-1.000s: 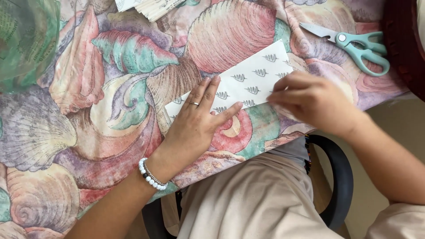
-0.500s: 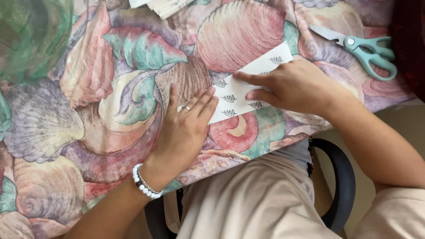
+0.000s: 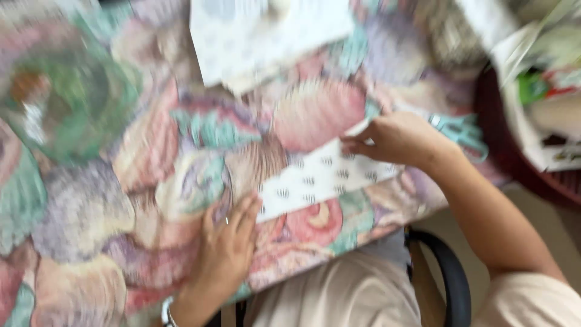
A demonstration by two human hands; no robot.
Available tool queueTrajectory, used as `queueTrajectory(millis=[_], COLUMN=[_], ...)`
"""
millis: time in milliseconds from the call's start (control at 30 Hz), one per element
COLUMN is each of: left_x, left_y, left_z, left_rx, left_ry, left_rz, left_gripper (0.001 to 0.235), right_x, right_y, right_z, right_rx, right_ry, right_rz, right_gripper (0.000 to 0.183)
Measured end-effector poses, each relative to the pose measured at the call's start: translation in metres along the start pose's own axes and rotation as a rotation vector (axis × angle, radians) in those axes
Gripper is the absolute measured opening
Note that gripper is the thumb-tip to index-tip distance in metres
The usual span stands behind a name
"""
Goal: Folding pre-printed paper sheets into bags and stacking them on a table.
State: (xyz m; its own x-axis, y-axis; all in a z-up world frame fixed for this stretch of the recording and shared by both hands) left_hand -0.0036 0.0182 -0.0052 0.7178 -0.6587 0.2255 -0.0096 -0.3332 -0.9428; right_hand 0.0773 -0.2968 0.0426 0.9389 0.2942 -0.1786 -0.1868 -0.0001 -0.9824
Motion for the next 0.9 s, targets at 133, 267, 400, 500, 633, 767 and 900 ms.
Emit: queueTrajectory(millis=[133,267,400,500,633,767,900], left_x=[-0.003,0.017,0.028,0.027,0.035,0.034,0.033], left_y=[0.012,0.007,0.011,0.013,0.013,0.017,0.023], left_z=[0.002,-0.007,-0.013,-0.017,-0.022,-0.017,-0.012], left_rx=[0.078,0.112,0.272,0.223,0.334,0.290,0.172], left_ry=[-0.066,-0.062,-0.079,-0.115,-0.117,-0.145,-0.186], left_rz=[0.107,0.070,0.062,0.061,0.070,0.140,0.216], left_gripper=[0.079,0.071,0.065,0.057,0.064,0.072,0.069], right_x=[-0.010,-0.008,0.001,0.003,0.016,0.027,0.032], right_y=[0.008,0.006,0.029,0.036,0.035,0.034,0.027], right_z=[-0.038,-0.004,0.026,0.023,0.013,0.007,0.008], right_rx=[-0.061,0.063,0.213,0.010,0.091,0.201,0.245], right_ry=[0.213,-0.243,-0.389,-0.442,-0.396,-0.282,-0.222], right_rz=[0.173,-0.337,-0.295,-0.340,-0.260,-0.013,0.061], right_gripper=[0.040,0.029,0.027,0.045,0.017,0.022,0.019])
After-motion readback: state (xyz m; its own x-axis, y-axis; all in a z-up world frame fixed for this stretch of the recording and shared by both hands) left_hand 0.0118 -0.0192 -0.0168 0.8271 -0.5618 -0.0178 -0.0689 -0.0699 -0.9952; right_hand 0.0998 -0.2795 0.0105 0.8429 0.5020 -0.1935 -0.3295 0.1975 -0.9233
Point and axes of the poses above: each hand's wrist, its own x-axis towards the middle knuckle, its own y-axis out of the palm, z = x × y, the point moved 5 cm from there along x, towards the middle knuckle, and after that the axes turned 1 degree about -x, right-handed, at the moved point
